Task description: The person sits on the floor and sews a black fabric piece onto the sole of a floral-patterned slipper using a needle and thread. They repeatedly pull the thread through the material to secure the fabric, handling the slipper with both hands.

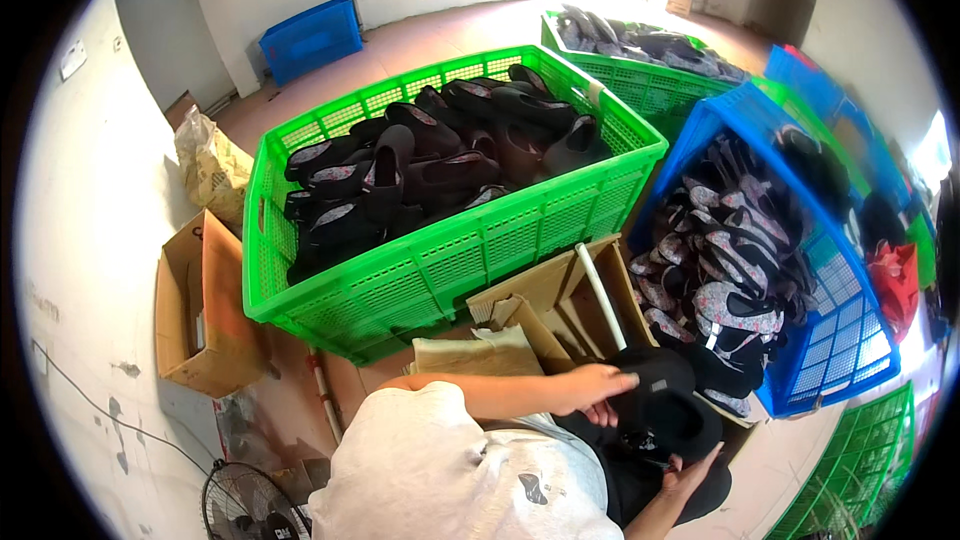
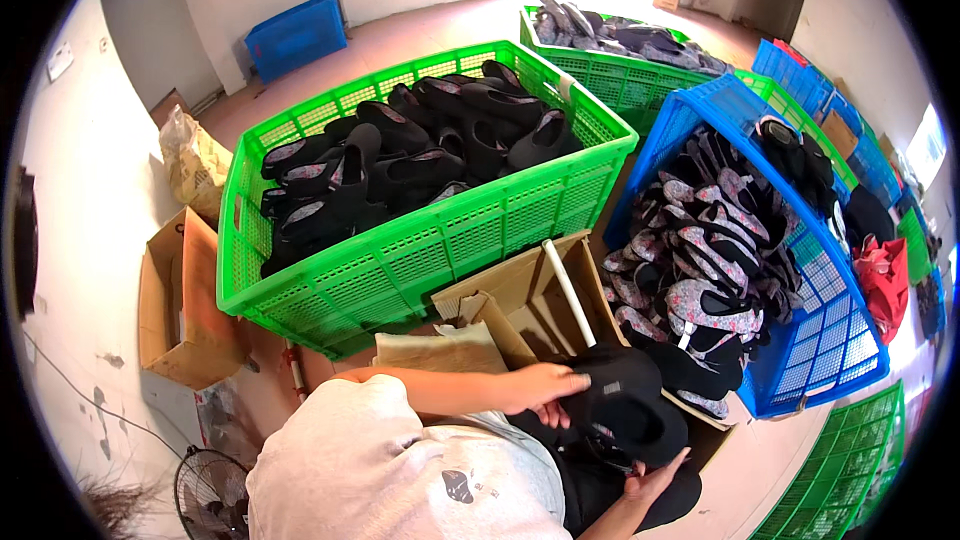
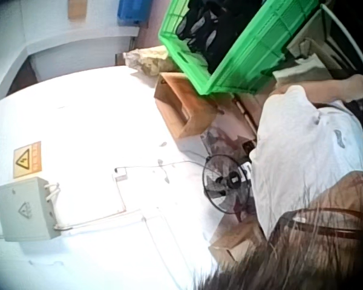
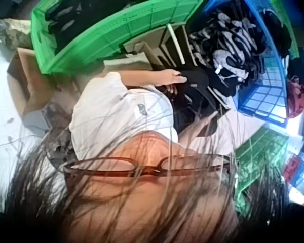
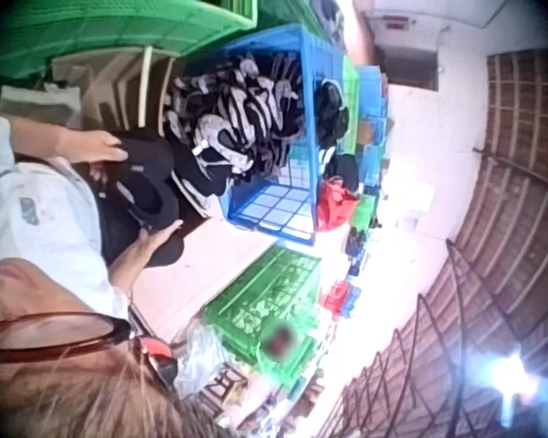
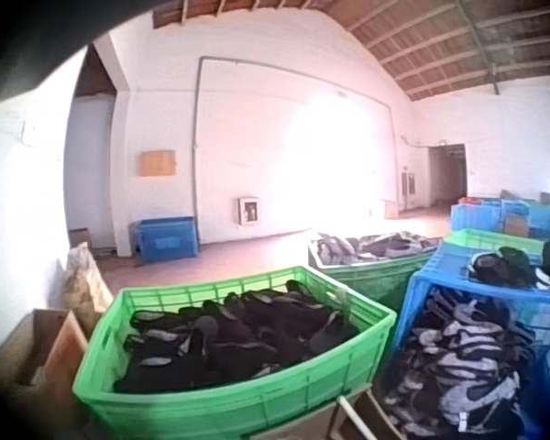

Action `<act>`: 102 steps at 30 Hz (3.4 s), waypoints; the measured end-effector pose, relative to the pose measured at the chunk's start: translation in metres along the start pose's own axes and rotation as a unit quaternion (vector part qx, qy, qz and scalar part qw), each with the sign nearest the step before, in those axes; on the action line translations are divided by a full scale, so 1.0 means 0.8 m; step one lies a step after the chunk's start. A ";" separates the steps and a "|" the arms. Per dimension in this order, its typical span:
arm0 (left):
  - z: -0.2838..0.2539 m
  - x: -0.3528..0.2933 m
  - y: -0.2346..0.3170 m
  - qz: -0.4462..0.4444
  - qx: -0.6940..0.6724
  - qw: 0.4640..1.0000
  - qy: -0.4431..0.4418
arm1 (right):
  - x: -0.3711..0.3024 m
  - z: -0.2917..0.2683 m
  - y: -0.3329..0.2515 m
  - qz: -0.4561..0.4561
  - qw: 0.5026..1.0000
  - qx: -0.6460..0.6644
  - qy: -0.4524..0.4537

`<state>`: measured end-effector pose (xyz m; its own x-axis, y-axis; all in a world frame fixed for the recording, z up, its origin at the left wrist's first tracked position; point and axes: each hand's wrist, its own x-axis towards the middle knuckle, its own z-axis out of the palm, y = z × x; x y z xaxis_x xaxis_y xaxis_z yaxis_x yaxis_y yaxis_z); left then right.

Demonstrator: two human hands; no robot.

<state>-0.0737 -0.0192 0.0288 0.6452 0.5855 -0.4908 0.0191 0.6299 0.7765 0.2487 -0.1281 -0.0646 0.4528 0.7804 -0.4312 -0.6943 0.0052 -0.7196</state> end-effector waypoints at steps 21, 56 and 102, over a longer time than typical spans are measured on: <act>-0.182 -0.118 0.110 0.384 -0.349 0.728 0.448 | -0.005 0.029 0.025 0.054 0.994 -0.070 0.057; -0.037 0.531 0.107 0.030 0.134 0.963 0.231 | 0.009 0.029 0.010 0.080 0.995 -0.024 0.063; 0.049 0.159 0.095 0.195 0.540 0.764 -0.295 | -0.052 0.076 0.079 0.016 0.997 -0.066 -0.047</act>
<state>0.0397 0.0829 0.0406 0.9884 0.0884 -0.1231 0.1511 -0.5082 0.8479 0.1519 -0.1219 -0.0595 0.3735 0.8336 -0.4071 -0.6245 -0.0986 -0.7748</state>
